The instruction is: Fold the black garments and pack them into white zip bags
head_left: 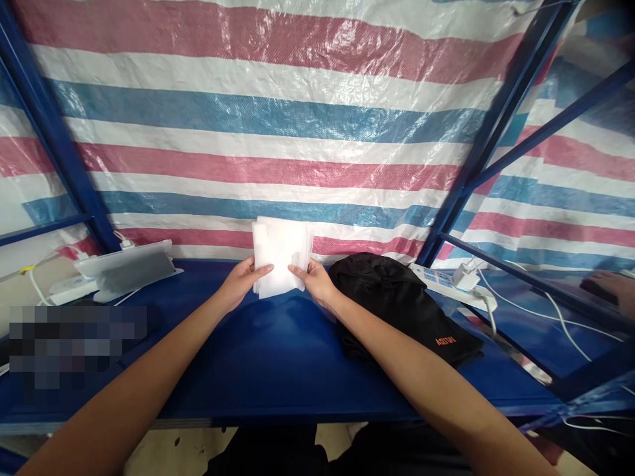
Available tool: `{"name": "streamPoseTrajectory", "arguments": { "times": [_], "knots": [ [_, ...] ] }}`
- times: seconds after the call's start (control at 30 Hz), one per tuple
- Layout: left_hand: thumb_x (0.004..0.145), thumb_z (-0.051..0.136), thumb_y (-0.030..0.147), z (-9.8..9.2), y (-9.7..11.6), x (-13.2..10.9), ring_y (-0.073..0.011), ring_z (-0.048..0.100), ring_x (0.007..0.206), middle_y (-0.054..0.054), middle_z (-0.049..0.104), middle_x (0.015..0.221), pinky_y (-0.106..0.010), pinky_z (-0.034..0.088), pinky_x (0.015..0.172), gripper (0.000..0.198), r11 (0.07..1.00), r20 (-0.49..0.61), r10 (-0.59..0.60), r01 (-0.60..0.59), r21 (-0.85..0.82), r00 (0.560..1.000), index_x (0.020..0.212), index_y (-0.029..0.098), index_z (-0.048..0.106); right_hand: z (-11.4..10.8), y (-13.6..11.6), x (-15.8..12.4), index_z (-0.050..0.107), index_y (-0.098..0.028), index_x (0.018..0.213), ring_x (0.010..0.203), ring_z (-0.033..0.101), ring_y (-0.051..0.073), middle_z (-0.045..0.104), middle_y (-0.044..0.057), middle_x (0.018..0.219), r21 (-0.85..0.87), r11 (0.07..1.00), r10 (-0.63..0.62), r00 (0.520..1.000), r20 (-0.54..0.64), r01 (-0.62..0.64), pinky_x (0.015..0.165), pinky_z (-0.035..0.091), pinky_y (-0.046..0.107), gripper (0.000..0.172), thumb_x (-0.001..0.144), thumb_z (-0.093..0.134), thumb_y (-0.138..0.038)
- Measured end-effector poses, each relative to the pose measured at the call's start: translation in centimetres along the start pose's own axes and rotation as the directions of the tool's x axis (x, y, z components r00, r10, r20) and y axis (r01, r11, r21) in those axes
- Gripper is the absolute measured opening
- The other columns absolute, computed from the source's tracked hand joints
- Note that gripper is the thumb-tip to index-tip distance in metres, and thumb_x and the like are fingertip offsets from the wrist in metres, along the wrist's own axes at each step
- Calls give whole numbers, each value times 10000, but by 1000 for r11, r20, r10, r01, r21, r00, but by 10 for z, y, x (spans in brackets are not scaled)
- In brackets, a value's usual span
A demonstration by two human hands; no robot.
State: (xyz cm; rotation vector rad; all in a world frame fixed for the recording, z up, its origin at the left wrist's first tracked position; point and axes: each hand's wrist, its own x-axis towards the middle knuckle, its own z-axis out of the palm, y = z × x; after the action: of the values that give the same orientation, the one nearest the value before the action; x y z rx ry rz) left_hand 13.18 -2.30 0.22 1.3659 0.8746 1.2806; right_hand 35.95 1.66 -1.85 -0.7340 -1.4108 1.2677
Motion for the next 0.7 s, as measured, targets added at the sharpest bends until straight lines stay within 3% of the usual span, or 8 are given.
{"name": "streamPoseTrajectory", "arguments": {
  "times": [0.1,0.2,0.3,0.37,0.43,0.5,0.6,0.7],
  "knots": [
    [829,894,615,-7,0,0,-362,736,1265,-137,791,1339,-471,601,1077,661,992,85,-78,69,109,993,1319,189,771,-4,-3,3,754,-207,1195,1056,793,310,831,92,1202,76,997,-9,998,-69,14,957,646,449,635,713,963,-565],
    [841,873,635,-9,-3,0,-367,760,1218,-153,789,1338,-476,618,1043,773,984,49,-73,64,167,996,1439,181,690,-7,-3,3,768,-191,1172,1046,795,307,836,98,1174,69,998,-7,997,-78,12,952,649,444,620,704,970,-544],
    [843,897,560,-5,-7,0,-354,766,1217,-177,757,1399,-466,623,1029,1114,985,6,-35,33,169,999,1728,219,312,-8,-1,4,774,-186,1157,1036,797,295,838,94,1172,58,998,-6,996,-88,11,948,649,428,609,697,972,-533],
    [855,894,517,-2,-8,1,-339,768,1214,-178,742,1426,-471,627,1025,1310,989,6,12,-13,150,1000,1781,262,4,-8,1,5,770,-180,1140,1031,796,289,837,99,1177,53,999,6,994,-109,0,942,649,419,621,680,977,-542],
    [872,874,513,0,-9,1,-328,788,1152,-162,742,1431,-492,652,974,1367,991,23,57,-60,123,998,1764,303,-141,-8,3,7,757,-176,1135,1031,796,287,835,108,1183,41,999,8,990,-139,-2,941,649,420,638,670,977,-553],
    [888,842,539,-1,-9,2,-320,798,1091,-141,747,1424,-492,669,931,1236,985,33,98,-102,142,995,1789,306,28,-8,3,7,729,-184,1157,1029,797,290,834,109,1185,26,1000,-4,986,-167,9,937,652,432,653,680,969,-560],
    [907,790,582,-5,-7,1,-323,779,1096,-108,794,1324,-431,646,958,736,928,24,153,-152,340,988,1539,230,656,-5,-2,5,679,-217,1174,1036,800,300,833,94,1186,-3,999,-32,982,-188,32,930,661,455,641,714,943,-577],
    [889,793,588,-10,-5,0,-323,775,1058,-85,841,1147,-400,621,943,530,868,10,159,-145,475,987,1272,223,833,-3,-10,2,672,-235,1152,1074,797,318,832,84,1190,-27,998,-60,983,-172,56,943,663,466,615,724,933,-591]
  ]
}}
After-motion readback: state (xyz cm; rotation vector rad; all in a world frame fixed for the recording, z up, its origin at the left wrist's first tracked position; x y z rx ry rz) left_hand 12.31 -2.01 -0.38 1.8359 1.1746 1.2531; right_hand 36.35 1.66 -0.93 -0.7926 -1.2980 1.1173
